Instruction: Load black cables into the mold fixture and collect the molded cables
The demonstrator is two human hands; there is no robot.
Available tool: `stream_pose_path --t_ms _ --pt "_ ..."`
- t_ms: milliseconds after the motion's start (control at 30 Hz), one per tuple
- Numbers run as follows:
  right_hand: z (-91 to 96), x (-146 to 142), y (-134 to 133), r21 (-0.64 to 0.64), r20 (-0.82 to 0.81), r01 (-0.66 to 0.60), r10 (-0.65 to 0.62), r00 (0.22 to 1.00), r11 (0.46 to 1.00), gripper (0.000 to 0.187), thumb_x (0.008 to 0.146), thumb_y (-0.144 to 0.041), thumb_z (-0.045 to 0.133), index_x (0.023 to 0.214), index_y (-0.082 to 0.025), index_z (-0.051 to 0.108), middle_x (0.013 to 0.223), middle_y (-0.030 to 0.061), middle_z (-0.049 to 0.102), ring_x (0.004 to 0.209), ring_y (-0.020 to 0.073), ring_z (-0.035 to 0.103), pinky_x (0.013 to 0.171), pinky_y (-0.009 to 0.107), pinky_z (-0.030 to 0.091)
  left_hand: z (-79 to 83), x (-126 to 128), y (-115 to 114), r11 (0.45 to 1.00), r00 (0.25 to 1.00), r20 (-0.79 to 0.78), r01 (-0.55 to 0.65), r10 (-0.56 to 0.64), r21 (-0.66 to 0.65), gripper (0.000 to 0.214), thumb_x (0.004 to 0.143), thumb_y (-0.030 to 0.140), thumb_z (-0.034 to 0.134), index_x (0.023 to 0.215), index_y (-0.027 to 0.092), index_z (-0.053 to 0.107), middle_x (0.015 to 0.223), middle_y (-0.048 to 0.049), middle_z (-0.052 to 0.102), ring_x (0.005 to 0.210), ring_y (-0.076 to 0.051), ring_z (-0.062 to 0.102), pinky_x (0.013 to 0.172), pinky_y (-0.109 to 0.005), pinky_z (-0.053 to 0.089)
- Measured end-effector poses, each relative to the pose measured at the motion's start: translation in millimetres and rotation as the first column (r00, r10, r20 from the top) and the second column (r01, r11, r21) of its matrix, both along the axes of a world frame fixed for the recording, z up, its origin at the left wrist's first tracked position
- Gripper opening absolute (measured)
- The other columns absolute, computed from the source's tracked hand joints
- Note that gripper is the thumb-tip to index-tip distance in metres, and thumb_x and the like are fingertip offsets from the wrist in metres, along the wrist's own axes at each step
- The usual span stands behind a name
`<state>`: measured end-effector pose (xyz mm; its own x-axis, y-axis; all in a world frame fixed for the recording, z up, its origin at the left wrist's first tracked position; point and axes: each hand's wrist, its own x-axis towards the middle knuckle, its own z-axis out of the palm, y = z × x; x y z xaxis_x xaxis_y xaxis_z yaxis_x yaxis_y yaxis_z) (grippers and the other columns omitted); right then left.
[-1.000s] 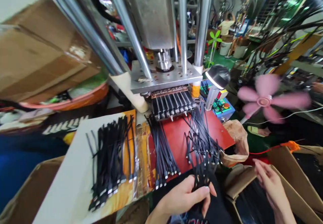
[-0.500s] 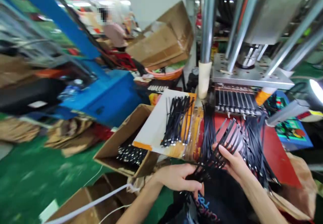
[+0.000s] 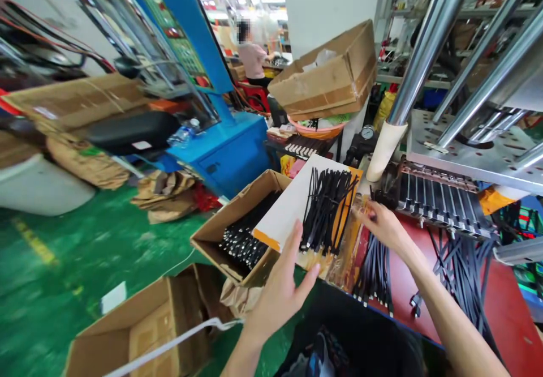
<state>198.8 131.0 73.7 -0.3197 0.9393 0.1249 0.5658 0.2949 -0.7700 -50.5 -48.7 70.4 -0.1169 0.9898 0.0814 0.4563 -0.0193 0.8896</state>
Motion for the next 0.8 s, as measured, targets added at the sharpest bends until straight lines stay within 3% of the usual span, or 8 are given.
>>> stream_pose_path --t_ms 100,200,367,467,567,667,733,800 --pt "-33.6 59.0 -91.5 -0.003 0.191 0.111 -0.108 0.976 0.994 0.045 0.097 -0.064 0.057 0.106 -0.021 0.063 0.07 0.0031 0.066 0.062 0.0245 0.065 0.06 0.035 0.044 5.1 -0.8 -14.6 0.978 0.979 -0.025 0.2 -0.202 -0.066 0.056 0.107 0.038 0.06 0.161 0.037 0.046 0.166 -0.0025 0.052 0.155 -0.027 0.046 0.133 -0.045 0.033" --pt "-55.1 81.7 -160.1 0.025 0.371 0.184 -0.18 0.911 0.983 0.033 0.106 -0.053 0.045 0.098 -0.023 0.056 0.085 0.0081 0.071 0.07 0.0267 0.07 0.062 0.036 0.043 12.6 17.6 -9.4 0.915 0.924 0.133 0.376 -0.359 -0.145 0.037 0.107 0.037 0.058 0.143 0.029 0.063 0.139 -0.0051 0.073 0.133 -0.024 0.066 0.122 -0.041 0.047" --pt "-50.9 70.8 -172.7 -0.098 0.362 0.212 -0.164 0.918 0.972 0.027 0.108 -0.037 0.041 0.091 -0.024 0.057 0.078 0.0039 0.069 0.071 0.025 0.069 0.067 0.036 0.041 25.0 62.2 11.0 0.708 0.747 0.361 0.656 -0.558 -0.263 0.035 0.104 0.033 0.063 0.137 0.021 0.069 0.126 -0.0073 0.08 0.118 -0.022 0.075 0.111 -0.038 0.055" --pt "-30.3 68.2 -178.6 -0.179 0.252 0.256 -0.208 0.945 0.95 0.026 0.107 -0.037 0.044 0.091 -0.023 0.059 0.078 0.0024 0.068 0.069 0.0216 0.065 0.067 0.033 0.041 18.1 80.1 13.6 0.559 0.636 0.553 0.76 -0.538 -0.33 0.049 0.102 0.036 0.069 0.147 0.019 0.062 0.135 -0.0141 0.076 0.123 -0.026 0.073 0.111 -0.043 0.055" --pt "-7.4 71.4 -199.9 -0.399 0.07 0.077 -0.054 0.996 0.914 0.024 0.106 -0.033 0.046 0.089 -0.023 0.06 0.077 -0.0001 0.067 0.067 0.0172 0.061 0.063 0.028 0.04 4.4 100.7 14.6 0.645 0.541 0.824 0.692 -0.168 -0.323 0.062 0.095 0.045 0.079 0.148 0.02 0.06 0.139 -0.0164 0.072 0.129 -0.027 0.069 0.114 -0.044 0.052" --pt "-0.7 79.6 -211.7 -0.518 0.06 -0.014 0.053 0.997 0.856 0.03 0.105 -0.037 0.052 0.081 -0.023 0.061 0.072 -0.0009 0.066 0.064 0.0164 0.059 0.059 0.027 0.037 -3.9 123.6 18.6 0.753 0.373 0.913 0.55 0.165 -0.361 0.05 0.093 0.046 0.082 0.131 0.016 0.07 0.098 -0.0059 0.077 0.091 -0.017 0.075 0.091 -0.031 0.057" --pt "-9.7 85.2 -207.5 -0.41 0.251 0.229 -0.132 0.959 0.883 0.035 0.105 -0.047 0.055 0.081 -0.022 0.06 0.072 0.0019 0.066 0.064 0.0186 0.06 0.06 0.029 0.036 -5.1 133.8 22.4 0.759 0.398 0.908 0.548 0.133 -0.351 0.04 0.096 0.047 0.078 0.117 0.014 0.073 0.072 0.0017 0.067 0.068 -0.012 0.067 0.076 -0.025 0.054" --pt "-23.4 89.2 -197.6 -0.219 0.421 0.461 -0.343 0.84 0.86 0.037 0.106 -0.051 0.052 0.084 -0.022 0.058 0.076 0.006 0.067 0.066 0.0213 0.061 0.063 0.032 0.033 -4.2 138.2 25.8 0.754 0.513 0.858 0.576 -0.032 -0.316 0.04 0.1 0.052 0.073 0.109 0.013 0.073 0.065 0.0022 0.066 0.063 -0.011 0.066 0.074 -0.025 0.053"
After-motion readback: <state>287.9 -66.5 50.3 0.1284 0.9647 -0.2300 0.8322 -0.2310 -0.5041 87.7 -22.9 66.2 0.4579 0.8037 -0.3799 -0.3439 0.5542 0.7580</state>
